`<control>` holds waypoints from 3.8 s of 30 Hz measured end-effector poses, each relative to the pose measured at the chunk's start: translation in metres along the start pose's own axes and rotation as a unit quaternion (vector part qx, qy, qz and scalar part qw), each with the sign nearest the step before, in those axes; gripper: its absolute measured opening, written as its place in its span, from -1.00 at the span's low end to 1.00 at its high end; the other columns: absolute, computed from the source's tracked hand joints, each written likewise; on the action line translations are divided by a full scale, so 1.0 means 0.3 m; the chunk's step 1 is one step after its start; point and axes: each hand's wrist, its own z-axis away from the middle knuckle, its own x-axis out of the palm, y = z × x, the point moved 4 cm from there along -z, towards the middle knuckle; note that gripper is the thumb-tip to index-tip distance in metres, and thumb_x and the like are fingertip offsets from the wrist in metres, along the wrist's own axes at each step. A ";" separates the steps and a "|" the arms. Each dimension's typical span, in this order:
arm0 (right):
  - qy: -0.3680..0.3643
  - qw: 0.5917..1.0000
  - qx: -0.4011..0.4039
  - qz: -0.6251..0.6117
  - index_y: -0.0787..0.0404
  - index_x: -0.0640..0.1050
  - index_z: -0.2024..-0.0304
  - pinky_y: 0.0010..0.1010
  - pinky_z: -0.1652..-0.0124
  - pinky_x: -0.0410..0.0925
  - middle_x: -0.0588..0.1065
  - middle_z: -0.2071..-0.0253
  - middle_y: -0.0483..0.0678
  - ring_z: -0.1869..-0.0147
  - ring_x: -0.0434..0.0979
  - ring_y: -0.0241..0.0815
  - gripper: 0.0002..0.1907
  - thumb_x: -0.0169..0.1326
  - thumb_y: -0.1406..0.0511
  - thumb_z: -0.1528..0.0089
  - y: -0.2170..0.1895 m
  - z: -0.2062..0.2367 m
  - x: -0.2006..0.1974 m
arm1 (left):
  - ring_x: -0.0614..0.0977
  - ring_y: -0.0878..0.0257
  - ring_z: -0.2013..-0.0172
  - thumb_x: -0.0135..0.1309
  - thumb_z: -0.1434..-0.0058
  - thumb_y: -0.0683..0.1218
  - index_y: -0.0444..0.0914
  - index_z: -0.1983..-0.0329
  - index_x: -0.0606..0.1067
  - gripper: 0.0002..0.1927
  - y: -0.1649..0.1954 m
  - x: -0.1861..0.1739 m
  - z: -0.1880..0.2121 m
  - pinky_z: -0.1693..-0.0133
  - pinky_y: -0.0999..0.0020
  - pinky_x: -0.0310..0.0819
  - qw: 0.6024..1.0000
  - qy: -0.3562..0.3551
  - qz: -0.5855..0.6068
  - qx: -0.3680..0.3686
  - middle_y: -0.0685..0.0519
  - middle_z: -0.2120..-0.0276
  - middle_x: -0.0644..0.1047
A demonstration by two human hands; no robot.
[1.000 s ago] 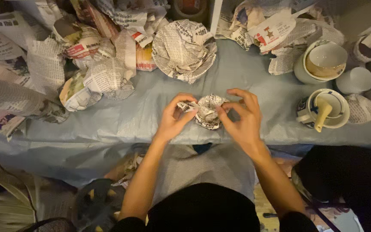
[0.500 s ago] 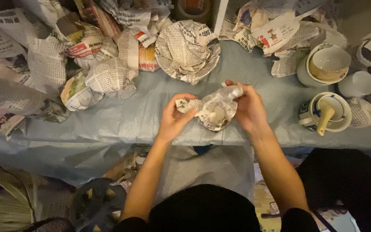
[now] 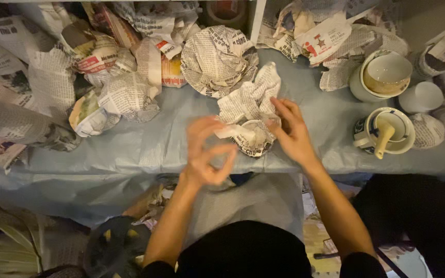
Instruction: The person unwraps crumpled newspaper from ceramic bowls and cups on a table, pulling the paper away and setting the unwrapped ceramics on the table, then crumples and flattens the discarded newspaper sheets by hand.
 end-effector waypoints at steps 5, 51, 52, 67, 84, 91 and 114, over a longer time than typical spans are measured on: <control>0.074 0.934 -0.229 0.264 0.18 0.48 -0.22 -0.23 -0.24 0.37 0.33 -0.26 0.07 -0.29 0.43 0.01 -0.53 0.23 0.42 -0.26 -0.210 0.031 -0.003 | 0.55 -0.02 -0.17 0.18 -0.13 -0.26 -0.29 0.08 0.52 -0.73 0.041 0.086 -0.078 -0.23 0.10 0.42 0.970 -0.236 0.059 0.004 -0.07 -0.06 0.51; -0.115 0.880 -0.252 0.385 0.16 0.44 -0.26 0.03 -0.24 0.27 0.32 -0.34 0.13 -0.35 0.39 0.20 -0.21 0.33 0.31 0.05 -0.257 0.130 -0.096 | 0.37 -0.07 -0.30 0.25 0.11 -0.12 -0.27 -0.11 0.57 -0.39 0.168 -0.014 0.157 -0.33 -0.23 0.01 0.931 -0.357 -0.039 -0.066 -0.16 -0.20 0.45; -0.104 0.877 -0.259 0.391 0.19 0.45 -0.25 0.02 -0.26 0.30 0.39 -0.29 0.07 -0.35 0.43 0.13 -0.26 0.28 0.38 0.02 -0.256 0.137 -0.109 | 0.35 -0.07 -0.32 0.23 0.14 -0.16 -0.22 -0.08 0.59 -0.41 0.158 -0.017 0.166 -0.35 -0.24 -0.01 0.929 -0.360 -0.057 -0.071 -0.14 -0.20 0.44; -0.162 0.835 -0.291 0.439 0.18 0.63 0.04 -0.13 -0.09 0.38 0.60 -0.03 -0.05 -0.11 0.58 -0.06 -0.56 0.24 0.36 0.01 -0.172 0.240 -0.234 | 0.30 -0.01 -0.41 0.16 -0.01 -0.29 -0.05 -0.02 0.65 -0.50 0.051 -0.102 0.240 -0.42 -0.31 -0.14 0.934 -0.325 -0.081 -0.127 0.04 -0.28 0.47; -0.213 0.925 -0.143 0.281 0.23 0.64 0.26 -0.21 -0.01 0.45 0.36 -0.35 0.14 -0.06 0.59 0.06 -0.67 0.38 0.16 -0.08 -0.257 0.030 0.047 | 0.46 -0.01 -0.35 0.29 -0.03 -0.16 -0.20 0.06 0.66 -0.64 -0.017 -0.114 0.215 -0.22 0.07 0.32 0.937 -0.322 0.018 -0.135 0.04 -0.20 0.57; -0.141 0.962 -0.153 0.178 0.29 0.61 0.26 -0.21 -0.09 0.48 0.31 -0.41 0.19 -0.27 0.54 0.06 -0.71 0.38 0.26 -0.09 -0.235 -0.015 -0.018 | 0.49 -0.07 -0.30 0.36 0.04 -0.16 -0.27 0.09 0.63 -0.61 -0.059 -0.152 0.205 -0.27 0.05 0.40 0.942 -0.275 0.106 -0.162 -0.06 -0.16 0.56; 0.285 0.852 -0.249 0.362 0.38 0.38 -0.34 -0.38 0.08 0.28 0.37 0.14 0.02 0.13 0.33 -0.21 -0.47 0.20 0.29 -0.40 -0.343 -0.464 -0.686 | 0.54 -0.04 -0.30 0.16 0.04 -0.21 -0.23 0.11 0.62 -0.64 -0.128 -0.110 0.169 -0.28 0.09 0.40 0.946 -0.227 0.060 -0.222 0.03 -0.15 0.62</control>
